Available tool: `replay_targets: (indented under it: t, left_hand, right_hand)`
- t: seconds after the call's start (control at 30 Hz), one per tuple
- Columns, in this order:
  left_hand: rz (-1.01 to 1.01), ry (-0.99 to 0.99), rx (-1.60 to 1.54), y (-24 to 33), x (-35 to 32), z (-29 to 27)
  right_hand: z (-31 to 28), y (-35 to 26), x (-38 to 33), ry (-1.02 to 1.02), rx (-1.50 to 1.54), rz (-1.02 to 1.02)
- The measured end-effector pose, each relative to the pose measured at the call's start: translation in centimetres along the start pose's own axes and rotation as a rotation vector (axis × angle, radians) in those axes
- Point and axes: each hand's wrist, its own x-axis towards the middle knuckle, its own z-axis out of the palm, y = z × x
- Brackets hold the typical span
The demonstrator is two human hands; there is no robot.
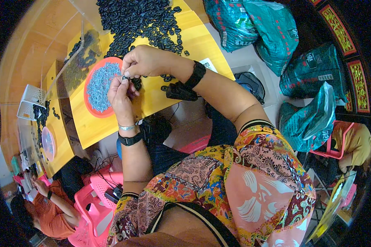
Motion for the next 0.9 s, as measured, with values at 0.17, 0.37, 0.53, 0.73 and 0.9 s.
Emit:
replay_targets:
  t: [0.17, 0.37, 0.53, 0.73, 0.9]
  left_hand:
    - [0.023, 0.016, -0.028, 0.4, -0.1, -0.3]
    - [0.016, -0.008, -0.008, 0.5, -0.1, -0.4]
    - [0.001, -0.048, -0.004, 0.5, -0.1, -0.3]
    - [0.032, -0.03, 0.099, 0.6, -0.2, -0.3]
    - [0.06, -0.038, 0.139, 0.1, 0.0, -0.1]
  right_hand:
    - [-0.3, -0.9, -0.4, 0.002, -0.326, -0.026]
    - [-0.2, -1.3, -0.5, 0.001, -0.387, -0.092]
    - [-0.2, -1.0, -0.5, 0.033, -0.346, -0.128]
    - [-0.5, -1.3, -0.3, 0.112, -0.412, -0.166]
    - [-0.3, -0.8, -0.4, 0.103, -0.397, -0.165]
